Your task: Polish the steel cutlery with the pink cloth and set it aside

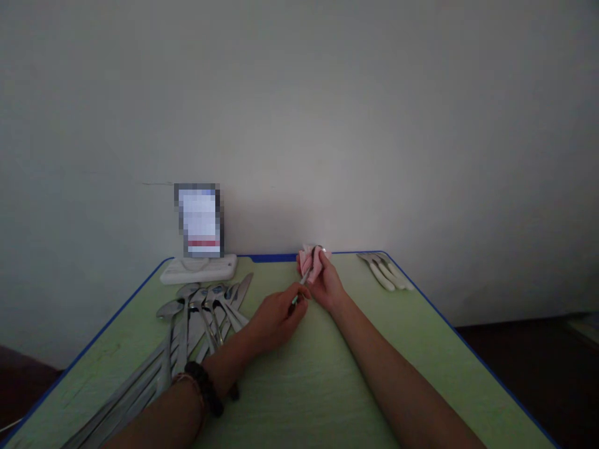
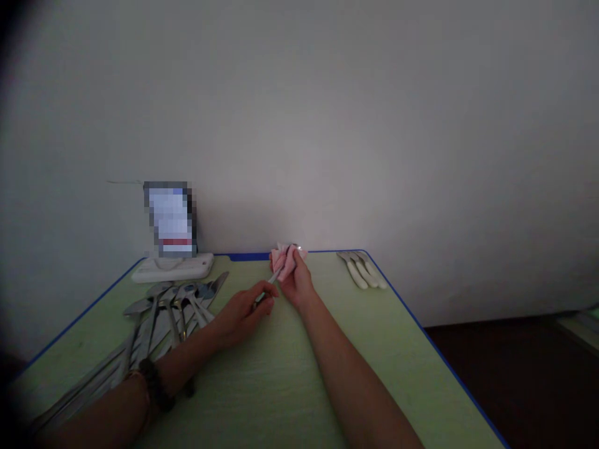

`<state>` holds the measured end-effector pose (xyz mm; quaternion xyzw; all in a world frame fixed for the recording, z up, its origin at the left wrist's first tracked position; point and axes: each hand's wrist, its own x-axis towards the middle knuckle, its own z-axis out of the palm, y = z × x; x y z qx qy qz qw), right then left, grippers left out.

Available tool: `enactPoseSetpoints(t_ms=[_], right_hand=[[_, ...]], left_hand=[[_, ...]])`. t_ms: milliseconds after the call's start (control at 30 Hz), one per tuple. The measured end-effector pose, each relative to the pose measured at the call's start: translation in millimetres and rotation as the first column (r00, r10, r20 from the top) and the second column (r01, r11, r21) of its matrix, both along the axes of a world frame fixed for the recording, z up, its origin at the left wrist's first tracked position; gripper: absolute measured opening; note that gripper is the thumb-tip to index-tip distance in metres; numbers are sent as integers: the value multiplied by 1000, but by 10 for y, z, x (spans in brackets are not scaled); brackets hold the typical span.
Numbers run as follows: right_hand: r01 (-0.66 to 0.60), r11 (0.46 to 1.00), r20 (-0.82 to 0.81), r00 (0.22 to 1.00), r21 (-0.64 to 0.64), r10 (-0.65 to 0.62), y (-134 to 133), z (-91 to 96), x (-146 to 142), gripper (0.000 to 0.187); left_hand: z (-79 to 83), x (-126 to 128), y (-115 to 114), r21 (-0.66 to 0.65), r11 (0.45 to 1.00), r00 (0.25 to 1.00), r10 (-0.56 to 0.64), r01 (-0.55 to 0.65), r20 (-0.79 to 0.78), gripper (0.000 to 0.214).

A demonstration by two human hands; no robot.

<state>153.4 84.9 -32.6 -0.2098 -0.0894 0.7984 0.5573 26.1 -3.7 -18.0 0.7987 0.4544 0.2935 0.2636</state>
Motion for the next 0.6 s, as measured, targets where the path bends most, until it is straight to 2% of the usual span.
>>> enactPoseSetpoints(t_ms=[133,233,433,600], right_hand=[[22,999,3,1000,44,-22,-3,-14,-12,19],[46,997,-15,999,60,-46,0,-14,-28,15],[63,995,-22,998,75,-61,-6,16,-57,12],[48,990,-17,999,136,-46,-63,78,-68,13]], left_hand=[[-29,17,17,-27,993,978,118,-115,174,21],[-65,7,28,-61,984,954,178,-169,240,23],[-55,2,19,-42,987,940,162,-156,302,29],[40,37,-34,-55,979,868,202,-199,454,28]])
